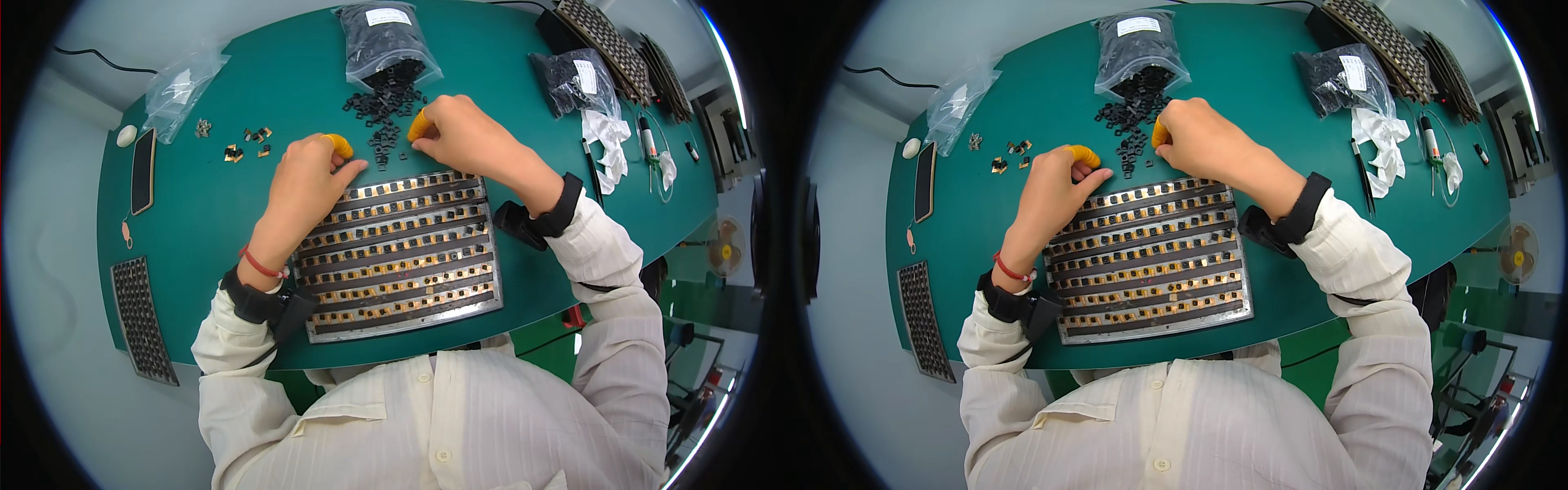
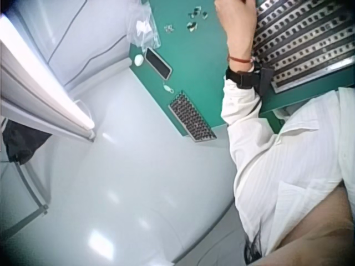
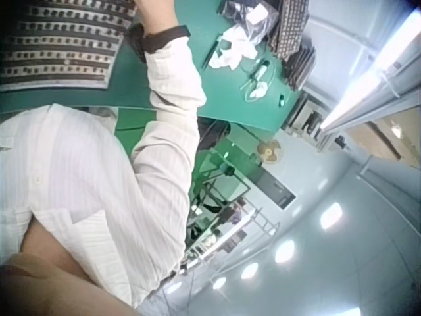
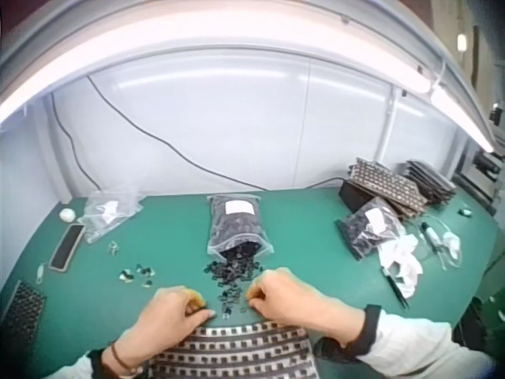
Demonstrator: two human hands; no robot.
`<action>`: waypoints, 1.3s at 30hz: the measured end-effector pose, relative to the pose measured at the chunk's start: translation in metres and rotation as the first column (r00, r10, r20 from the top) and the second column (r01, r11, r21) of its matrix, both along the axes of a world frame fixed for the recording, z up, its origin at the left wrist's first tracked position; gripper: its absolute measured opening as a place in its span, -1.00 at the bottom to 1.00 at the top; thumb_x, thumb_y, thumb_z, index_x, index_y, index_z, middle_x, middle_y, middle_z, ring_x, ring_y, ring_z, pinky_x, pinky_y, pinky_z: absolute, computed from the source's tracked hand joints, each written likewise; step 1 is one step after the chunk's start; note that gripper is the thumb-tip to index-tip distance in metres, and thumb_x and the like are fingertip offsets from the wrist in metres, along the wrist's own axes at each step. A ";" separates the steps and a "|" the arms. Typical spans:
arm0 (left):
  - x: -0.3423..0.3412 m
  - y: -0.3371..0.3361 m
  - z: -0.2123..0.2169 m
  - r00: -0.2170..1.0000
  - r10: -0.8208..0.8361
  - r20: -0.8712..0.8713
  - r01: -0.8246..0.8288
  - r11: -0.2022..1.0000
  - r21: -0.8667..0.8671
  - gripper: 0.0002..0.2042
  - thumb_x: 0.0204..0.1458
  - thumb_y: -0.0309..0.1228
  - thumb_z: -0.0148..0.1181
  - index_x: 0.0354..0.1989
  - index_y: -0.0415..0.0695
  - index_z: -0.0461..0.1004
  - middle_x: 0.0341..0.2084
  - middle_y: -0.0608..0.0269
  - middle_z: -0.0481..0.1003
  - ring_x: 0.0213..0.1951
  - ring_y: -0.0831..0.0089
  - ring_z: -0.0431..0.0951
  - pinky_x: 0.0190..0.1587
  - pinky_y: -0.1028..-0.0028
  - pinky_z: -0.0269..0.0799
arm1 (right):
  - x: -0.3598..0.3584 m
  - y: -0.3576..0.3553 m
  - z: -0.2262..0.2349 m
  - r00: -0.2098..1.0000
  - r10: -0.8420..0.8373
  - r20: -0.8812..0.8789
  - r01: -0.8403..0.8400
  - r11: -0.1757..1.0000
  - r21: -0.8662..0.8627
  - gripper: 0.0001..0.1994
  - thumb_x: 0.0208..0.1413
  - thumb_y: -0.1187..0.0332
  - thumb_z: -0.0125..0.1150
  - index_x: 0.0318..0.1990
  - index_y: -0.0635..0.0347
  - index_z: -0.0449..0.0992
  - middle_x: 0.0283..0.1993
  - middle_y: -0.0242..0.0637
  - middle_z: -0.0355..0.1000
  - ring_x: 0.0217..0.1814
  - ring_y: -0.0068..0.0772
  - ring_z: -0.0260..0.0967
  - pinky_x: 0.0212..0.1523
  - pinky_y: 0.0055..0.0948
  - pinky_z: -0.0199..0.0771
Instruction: The person places small black components into a grid of slots on a metal tray using yellow finger cots. The person systematically fills the slots one by one, picking components from a pile on the table and inserting them into the tray.
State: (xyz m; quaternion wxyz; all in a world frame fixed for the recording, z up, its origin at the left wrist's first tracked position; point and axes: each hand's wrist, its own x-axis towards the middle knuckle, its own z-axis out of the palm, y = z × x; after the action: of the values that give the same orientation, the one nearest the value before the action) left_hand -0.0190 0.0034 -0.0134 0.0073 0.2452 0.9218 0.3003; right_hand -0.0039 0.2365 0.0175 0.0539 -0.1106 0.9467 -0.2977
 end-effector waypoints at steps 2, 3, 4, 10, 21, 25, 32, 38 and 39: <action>-0.001 0.004 0.003 0.997 0.059 0.048 -0.054 0.994 -0.092 -0.80 -0.04 -0.38 0.37 -0.37 -0.30 0.62 -0.48 0.03 0.59 -0.40 0.11 0.61 -0.31 0.25 0.52 | 0.000 0.002 0.002 0.998 -0.039 0.051 0.040 0.999 -0.010 -0.87 -0.01 0.46 0.36 -0.31 0.34 0.66 -0.40 0.03 0.57 -0.35 -0.06 0.58 -0.26 -0.24 0.58; 0.000 0.007 0.005 0.997 0.063 0.045 -0.059 0.994 -0.091 -0.81 -0.04 -0.38 0.37 -0.38 -0.29 0.63 -0.50 0.03 0.59 -0.41 0.10 0.61 -0.32 0.24 0.52 | 0.001 0.003 0.002 0.999 -0.021 0.049 0.022 1.000 -0.017 -0.86 -0.01 0.46 0.36 -0.32 0.35 0.65 -0.40 0.03 0.57 -0.35 -0.07 0.58 -0.26 -0.24 0.58; 0.002 0.010 0.007 0.997 0.068 0.042 -0.064 0.994 -0.089 -0.81 -0.04 -0.38 0.36 -0.39 -0.28 0.63 -0.51 0.03 0.59 -0.41 0.09 0.62 -0.33 0.23 0.52 | 0.002 0.003 0.003 0.999 -0.003 0.048 0.004 1.000 -0.023 -0.86 -0.02 0.45 0.37 -0.32 0.35 0.65 -0.39 0.04 0.57 -0.36 -0.07 0.58 -0.26 -0.24 0.57; 0.004 0.009 0.008 0.996 0.081 0.040 -0.076 0.991 -0.114 -0.83 -0.07 -0.41 0.33 -0.40 -0.28 0.64 -0.52 0.01 0.60 -0.41 0.07 0.63 -0.34 0.22 0.53 | 0.003 -0.013 -0.002 0.998 0.019 0.067 -0.021 0.999 0.028 -0.81 -0.05 0.38 0.43 -0.36 0.36 0.63 -0.39 0.04 0.57 -0.33 -0.01 0.57 -0.26 -0.20 0.57; 0.064 -0.038 0.033 0.985 -0.165 0.059 0.168 0.984 -0.053 -0.84 -0.08 -0.47 0.34 -0.38 -0.33 0.58 -0.50 0.11 0.53 -0.46 0.33 0.57 -0.36 0.42 0.48 | 0.003 -0.016 -0.013 0.997 0.060 -0.043 -0.058 0.997 0.052 -0.81 -0.05 0.47 0.36 -0.27 0.39 0.62 -0.40 -0.03 0.58 -0.36 -0.14 0.59 -0.29 -0.34 0.56; 0.093 -0.043 0.027 0.963 -0.263 0.062 0.267 0.961 -0.076 -0.84 -0.08 -0.45 0.36 -0.39 -0.30 0.59 -0.50 0.13 0.48 -0.45 0.24 0.54 -0.37 0.35 0.47 | 0.005 -0.019 -0.004 0.998 0.066 0.012 -0.067 0.996 0.053 -0.82 -0.04 0.47 0.34 -0.29 0.41 0.62 -0.41 -0.03 0.57 -0.37 -0.14 0.58 -0.30 -0.35 0.56; 0.107 -0.045 0.015 0.956 -0.290 -0.036 0.286 0.954 -0.089 -0.84 -0.08 -0.47 0.37 -0.37 -0.31 0.60 -0.45 0.11 0.45 -0.39 0.17 0.50 -0.28 0.30 0.45 | 0.069 -0.017 0.018 0.986 0.144 -0.082 -0.149 0.987 -0.063 -0.88 -0.03 0.50 0.28 -0.39 0.42 0.56 -0.39 0.00 0.52 -0.36 0.01 0.52 -0.28 -0.22 0.54; 0.128 -0.048 0.015 0.958 -0.236 -0.164 0.213 0.966 -0.147 -0.82 -0.02 -0.42 0.37 -0.47 -0.33 0.60 -0.51 0.13 0.42 -0.46 0.19 0.42 -0.34 0.27 0.38 | 0.129 -0.012 0.002 0.980 0.197 -0.036 -0.196 0.980 0.038 -0.89 -0.02 0.48 0.31 -0.39 0.38 0.54 -0.34 -0.12 0.42 -0.29 -0.07 0.46 -0.28 -0.21 0.51; 0.132 -0.048 0.015 0.961 -0.224 -0.161 0.199 0.967 -0.159 -0.82 -0.01 -0.41 0.37 -0.48 -0.31 0.59 -0.54 0.15 0.41 -0.46 0.19 0.42 -0.34 0.27 0.37 | 0.133 -0.013 -0.002 0.982 0.185 -0.046 -0.183 0.982 0.042 -0.88 -0.02 0.48 0.33 -0.38 0.37 0.56 -0.35 -0.15 0.42 -0.31 -0.11 0.46 -0.30 -0.25 0.50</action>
State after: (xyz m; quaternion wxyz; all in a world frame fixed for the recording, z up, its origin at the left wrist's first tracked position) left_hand 0.1133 -0.0445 0.0021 -0.0254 0.3669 0.9062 0.2089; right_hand 0.1294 0.2240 0.0156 0.0599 -0.2038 0.9389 -0.2709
